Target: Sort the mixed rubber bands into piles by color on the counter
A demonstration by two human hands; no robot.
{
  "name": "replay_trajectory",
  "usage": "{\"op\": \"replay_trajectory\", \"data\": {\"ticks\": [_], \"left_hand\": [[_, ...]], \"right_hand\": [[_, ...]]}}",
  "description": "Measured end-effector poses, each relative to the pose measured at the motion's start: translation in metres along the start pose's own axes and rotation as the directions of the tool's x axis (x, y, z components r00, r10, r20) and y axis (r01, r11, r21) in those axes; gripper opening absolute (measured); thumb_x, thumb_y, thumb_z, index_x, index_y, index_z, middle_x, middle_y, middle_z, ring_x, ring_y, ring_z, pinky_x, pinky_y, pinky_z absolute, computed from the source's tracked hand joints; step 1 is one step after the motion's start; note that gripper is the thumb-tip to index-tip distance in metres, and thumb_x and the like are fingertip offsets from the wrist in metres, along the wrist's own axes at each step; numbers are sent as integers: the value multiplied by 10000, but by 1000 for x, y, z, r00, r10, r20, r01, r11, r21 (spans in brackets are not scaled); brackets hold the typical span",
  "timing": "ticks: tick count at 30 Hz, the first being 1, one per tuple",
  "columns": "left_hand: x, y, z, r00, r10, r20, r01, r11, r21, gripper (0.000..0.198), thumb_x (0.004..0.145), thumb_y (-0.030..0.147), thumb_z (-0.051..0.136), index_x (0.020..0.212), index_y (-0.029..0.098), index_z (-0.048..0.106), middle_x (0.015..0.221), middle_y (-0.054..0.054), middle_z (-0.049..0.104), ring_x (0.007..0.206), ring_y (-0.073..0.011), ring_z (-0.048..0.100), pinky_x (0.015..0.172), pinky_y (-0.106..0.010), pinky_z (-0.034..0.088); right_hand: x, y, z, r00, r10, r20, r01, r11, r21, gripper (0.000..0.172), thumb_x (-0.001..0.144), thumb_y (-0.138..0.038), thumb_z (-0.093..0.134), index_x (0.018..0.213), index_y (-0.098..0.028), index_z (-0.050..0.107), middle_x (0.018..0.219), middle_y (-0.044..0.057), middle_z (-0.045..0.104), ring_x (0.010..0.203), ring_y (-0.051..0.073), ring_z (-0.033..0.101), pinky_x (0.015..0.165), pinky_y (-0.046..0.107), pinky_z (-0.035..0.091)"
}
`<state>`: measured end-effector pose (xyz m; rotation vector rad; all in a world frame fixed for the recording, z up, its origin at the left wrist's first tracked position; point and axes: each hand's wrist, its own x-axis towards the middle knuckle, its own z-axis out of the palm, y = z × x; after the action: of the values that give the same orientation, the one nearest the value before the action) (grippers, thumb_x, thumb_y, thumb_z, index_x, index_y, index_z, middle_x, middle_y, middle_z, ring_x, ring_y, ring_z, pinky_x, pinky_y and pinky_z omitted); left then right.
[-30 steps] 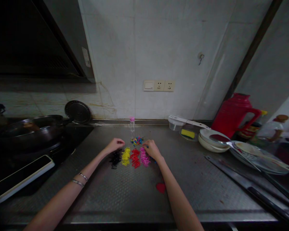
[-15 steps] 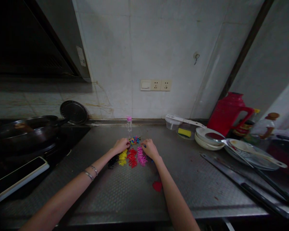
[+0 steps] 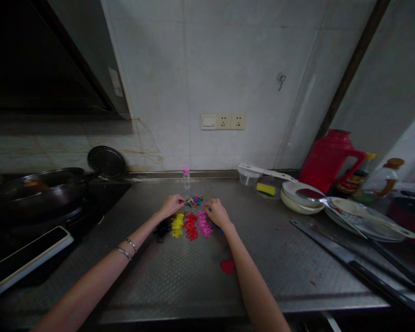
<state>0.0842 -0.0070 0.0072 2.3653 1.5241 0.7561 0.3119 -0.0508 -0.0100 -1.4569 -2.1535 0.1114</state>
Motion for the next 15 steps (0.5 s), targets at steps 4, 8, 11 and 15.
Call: {"op": "replay_trajectory", "data": {"ticks": [4,8,11,15], "left_hand": [[1,-6,-2,999,24,-42,-27,997,-71,231,698,242,525,818,133,690,820,-70,660,749,-172,567,718,-256,416],[4,-11,1,999,31,-30,-35,990,-134,213,691,213,530,802,118,684,797,-74,663,738,-168,570,717,-259,420],[7,-9,4,999,35,-32,-39,987,-157,199,690,212,537,791,115,679,781,-67,663,727,-162,569,709,-255,418],[6,0,7,995,77,-56,-87,975,-205,201,701,225,538,779,100,675,772,-71,661,712,-157,565,691,-245,415]], "right_hand": [[-2,-2,-1,1000,-5,-3,5,1000,-2,242,821,-250,433,929,-176,637,930,64,583,948,164,459,834,267,339],[-3,-3,-3,1000,2,-5,-2,1000,1,246,819,-252,433,928,-171,639,934,69,584,949,166,457,828,261,341],[-2,-5,-3,1000,4,-7,-4,1000,4,246,817,-251,438,936,-169,637,939,69,580,948,169,455,824,257,343],[-1,-12,1,1000,-10,-30,10,1000,16,243,813,-278,457,951,-177,631,926,63,577,940,171,449,818,247,345]]}}
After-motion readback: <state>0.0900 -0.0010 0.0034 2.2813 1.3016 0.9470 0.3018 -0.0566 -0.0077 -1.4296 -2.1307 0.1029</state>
